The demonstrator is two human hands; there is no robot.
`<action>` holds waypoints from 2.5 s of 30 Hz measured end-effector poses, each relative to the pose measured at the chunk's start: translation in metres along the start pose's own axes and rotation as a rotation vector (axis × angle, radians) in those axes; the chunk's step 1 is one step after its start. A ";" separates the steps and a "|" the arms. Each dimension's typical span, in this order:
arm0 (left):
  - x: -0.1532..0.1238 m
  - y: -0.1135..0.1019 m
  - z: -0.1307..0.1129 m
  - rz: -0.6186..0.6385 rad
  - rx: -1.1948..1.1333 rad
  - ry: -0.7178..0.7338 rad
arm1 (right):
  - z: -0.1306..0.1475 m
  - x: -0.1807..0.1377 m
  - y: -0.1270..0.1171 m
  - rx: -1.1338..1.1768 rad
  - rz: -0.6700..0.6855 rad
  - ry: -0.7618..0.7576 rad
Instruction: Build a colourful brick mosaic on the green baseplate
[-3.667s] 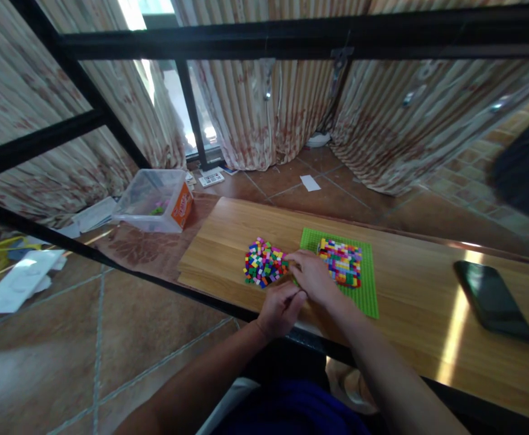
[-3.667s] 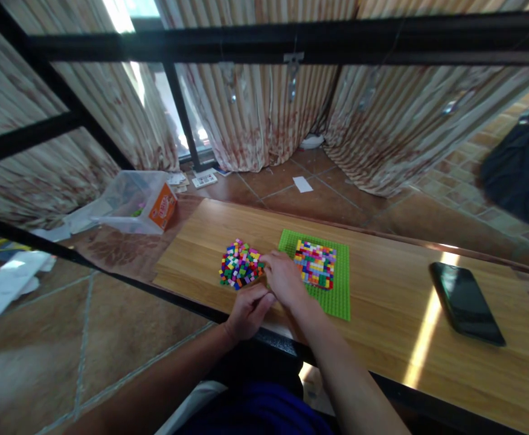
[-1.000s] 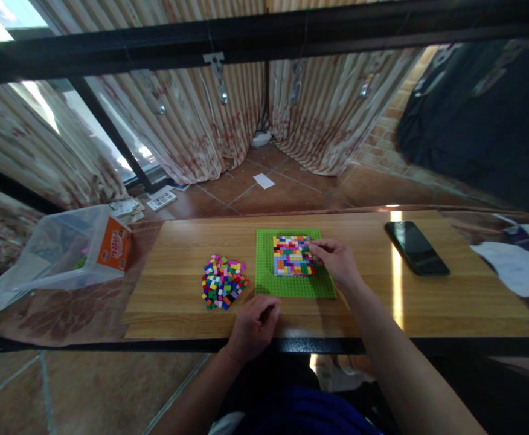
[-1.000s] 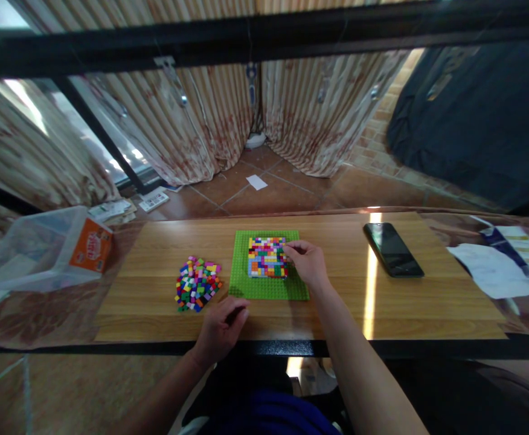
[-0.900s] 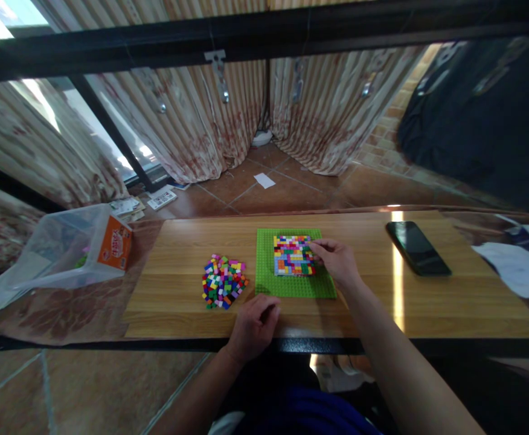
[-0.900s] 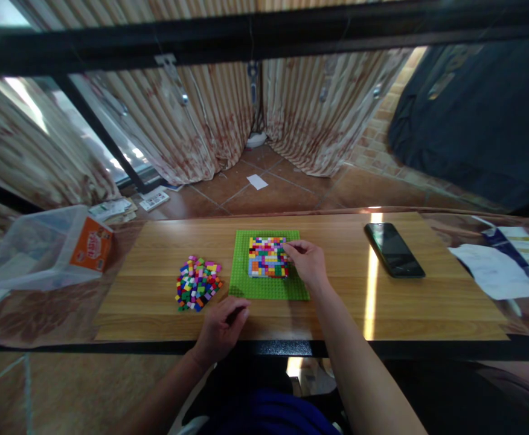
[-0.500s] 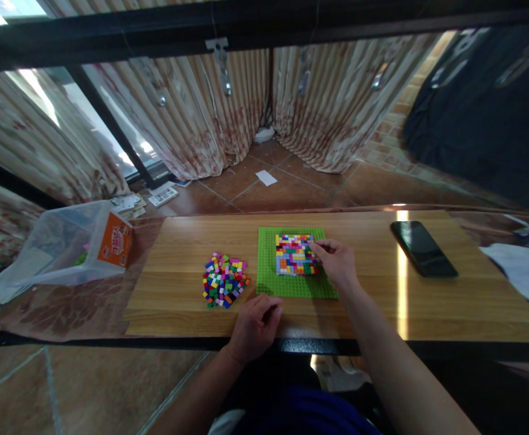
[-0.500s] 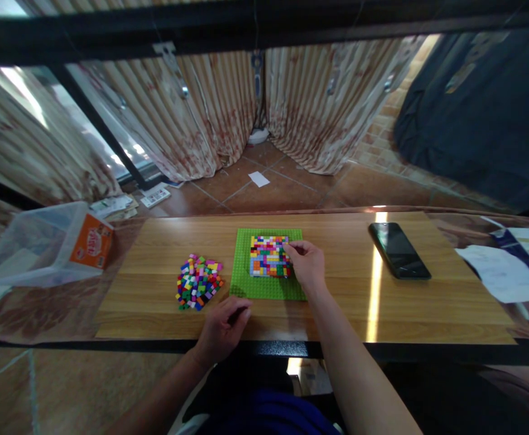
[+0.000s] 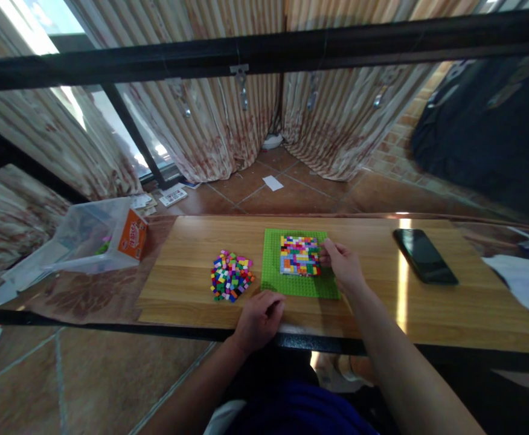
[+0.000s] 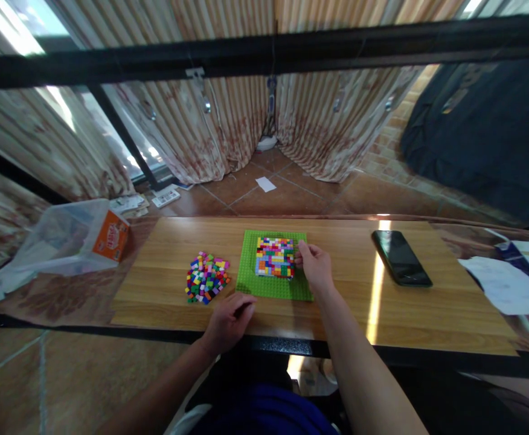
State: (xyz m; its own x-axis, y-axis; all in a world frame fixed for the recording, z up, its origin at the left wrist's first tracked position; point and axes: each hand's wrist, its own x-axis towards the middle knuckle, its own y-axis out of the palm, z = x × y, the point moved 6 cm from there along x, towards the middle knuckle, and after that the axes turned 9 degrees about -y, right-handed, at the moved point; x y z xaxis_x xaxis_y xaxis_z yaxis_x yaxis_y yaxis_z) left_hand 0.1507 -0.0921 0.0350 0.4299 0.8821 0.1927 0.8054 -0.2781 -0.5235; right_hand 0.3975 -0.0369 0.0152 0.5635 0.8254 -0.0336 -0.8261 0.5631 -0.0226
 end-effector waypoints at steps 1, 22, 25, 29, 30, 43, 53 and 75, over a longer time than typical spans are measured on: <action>0.000 0.000 0.000 -0.003 0.004 0.003 | 0.000 0.000 0.000 -0.003 0.002 -0.006; -0.006 0.006 -0.001 -0.033 -0.041 0.070 | 0.060 -0.074 0.104 -0.620 0.462 -0.715; -0.007 0.007 0.001 -0.023 -0.050 0.077 | 0.055 -0.081 0.144 -0.848 0.669 -0.672; -0.007 0.010 0.004 -0.024 -0.045 0.086 | 0.045 -0.078 0.169 -1.064 0.835 -0.612; -0.007 0.011 0.004 -0.022 -0.043 0.087 | 0.042 -0.077 0.172 -1.088 0.860 -0.601; -0.007 -0.001 -0.001 -0.048 -0.142 0.047 | 0.043 -0.079 0.146 -0.809 0.651 -0.625; -0.004 -0.013 0.011 -0.125 -0.252 -0.199 | 0.039 -0.122 0.061 -0.492 0.511 -0.427; 0.003 -0.015 0.014 -0.015 -0.235 -0.245 | 0.016 -0.132 0.065 0.021 0.445 -0.087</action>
State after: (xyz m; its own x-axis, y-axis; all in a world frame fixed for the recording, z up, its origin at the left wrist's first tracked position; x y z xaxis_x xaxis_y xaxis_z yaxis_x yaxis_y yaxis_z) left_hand 0.1342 -0.0794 0.0317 0.3297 0.9438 -0.0214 0.8949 -0.3197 -0.3114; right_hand 0.2695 -0.1087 0.0346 0.1525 0.9871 0.0490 -0.9882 0.1529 -0.0047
